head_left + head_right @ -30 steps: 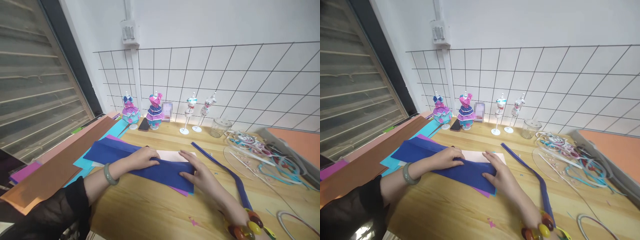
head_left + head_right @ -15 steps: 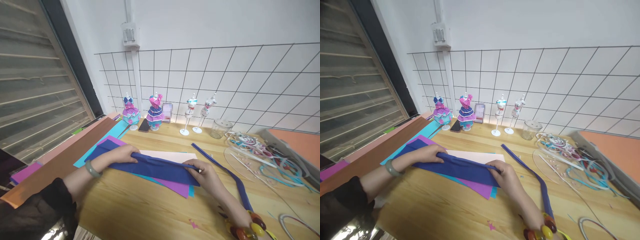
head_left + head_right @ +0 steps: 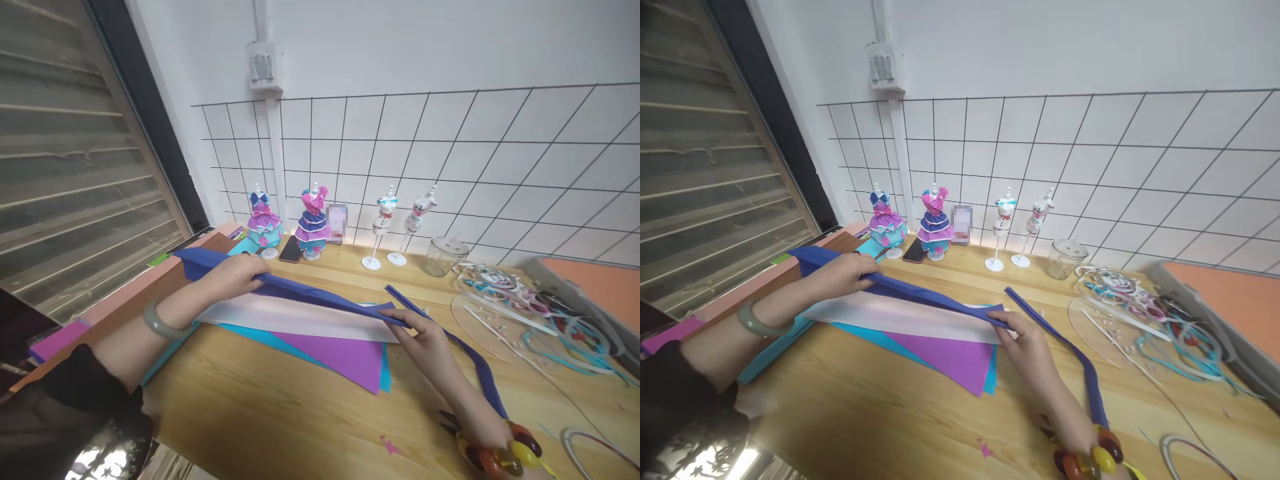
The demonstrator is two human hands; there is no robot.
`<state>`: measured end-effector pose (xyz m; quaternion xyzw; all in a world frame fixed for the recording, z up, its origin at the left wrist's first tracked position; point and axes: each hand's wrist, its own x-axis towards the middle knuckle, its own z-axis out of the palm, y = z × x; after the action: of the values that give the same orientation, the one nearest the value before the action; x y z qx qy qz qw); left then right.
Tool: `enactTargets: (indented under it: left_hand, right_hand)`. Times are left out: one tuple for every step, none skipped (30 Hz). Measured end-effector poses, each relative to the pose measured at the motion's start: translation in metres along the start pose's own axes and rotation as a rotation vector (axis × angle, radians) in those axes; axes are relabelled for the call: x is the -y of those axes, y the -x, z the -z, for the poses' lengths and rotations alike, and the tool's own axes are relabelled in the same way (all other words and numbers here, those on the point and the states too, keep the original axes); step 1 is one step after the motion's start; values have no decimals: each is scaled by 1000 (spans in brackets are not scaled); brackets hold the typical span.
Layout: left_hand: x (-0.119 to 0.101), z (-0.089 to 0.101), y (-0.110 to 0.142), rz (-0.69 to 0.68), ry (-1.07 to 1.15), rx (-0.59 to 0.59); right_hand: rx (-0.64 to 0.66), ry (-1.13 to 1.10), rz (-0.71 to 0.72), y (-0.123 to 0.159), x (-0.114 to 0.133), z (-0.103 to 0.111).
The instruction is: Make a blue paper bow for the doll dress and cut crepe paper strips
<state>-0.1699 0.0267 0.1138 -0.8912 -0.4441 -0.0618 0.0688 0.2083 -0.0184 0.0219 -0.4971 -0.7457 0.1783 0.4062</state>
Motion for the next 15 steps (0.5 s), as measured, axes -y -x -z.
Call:
enactTargets:
  left_hand:
    - [-3, -6, 1, -12, -86, -69]
    - [-8, -15, 3, -19, -159, -117]
    - [-12, -24, 6, -33, -204, -128]
    - [-17, -34, 10, -38, -218, -108]
    - [-22, -44, 15, -48, -202, -59]
    - [-26, -53, 20, -56, -158, -14]
    - [-29, -60, 24, -53, -91, 36]
    - [-31, -65, 29, -31, -17, 77]
    - [-32, -68, 32, -3, 58, 110]
    - [-31, -69, 33, 32, 126, 133]
    - [-30, -69, 34, 67, 184, 147]
    - [-28, -68, 33, 95, 230, 154]
    - [-25, -67, 31, 115, 265, 158]
    - [-22, -66, 29, 125, 290, 160]
    - [-19, -65, 26, 126, 304, 164]
  right_hand:
    - [-29, 31, 12, 0, -6, 1]
    - [-39, 58, 15, 0, -11, 2]
    - [-26, 75, 4, 0, -16, 3]
    - [19, 82, -22, 0, -19, 3]
    - [92, 80, -58, 1, -21, 4]
    - [179, 71, -95, 1, -21, 5]
    - [266, 56, -128, 1, -20, 6]
    - [339, 39, -157, 1, -19, 8]
    - [387, 19, -182, 1, -17, 9]
    - [413, -1, -201, 1, -17, 10]
    - [420, -20, -213, 1, -17, 11]
    - [407, -33, -223, 0, -18, 10]
    - [380, -35, -231, 0, -21, 10]
    - [345, -25, -235, -1, -25, 8]
    - [306, -9, -233, -1, -30, 6]
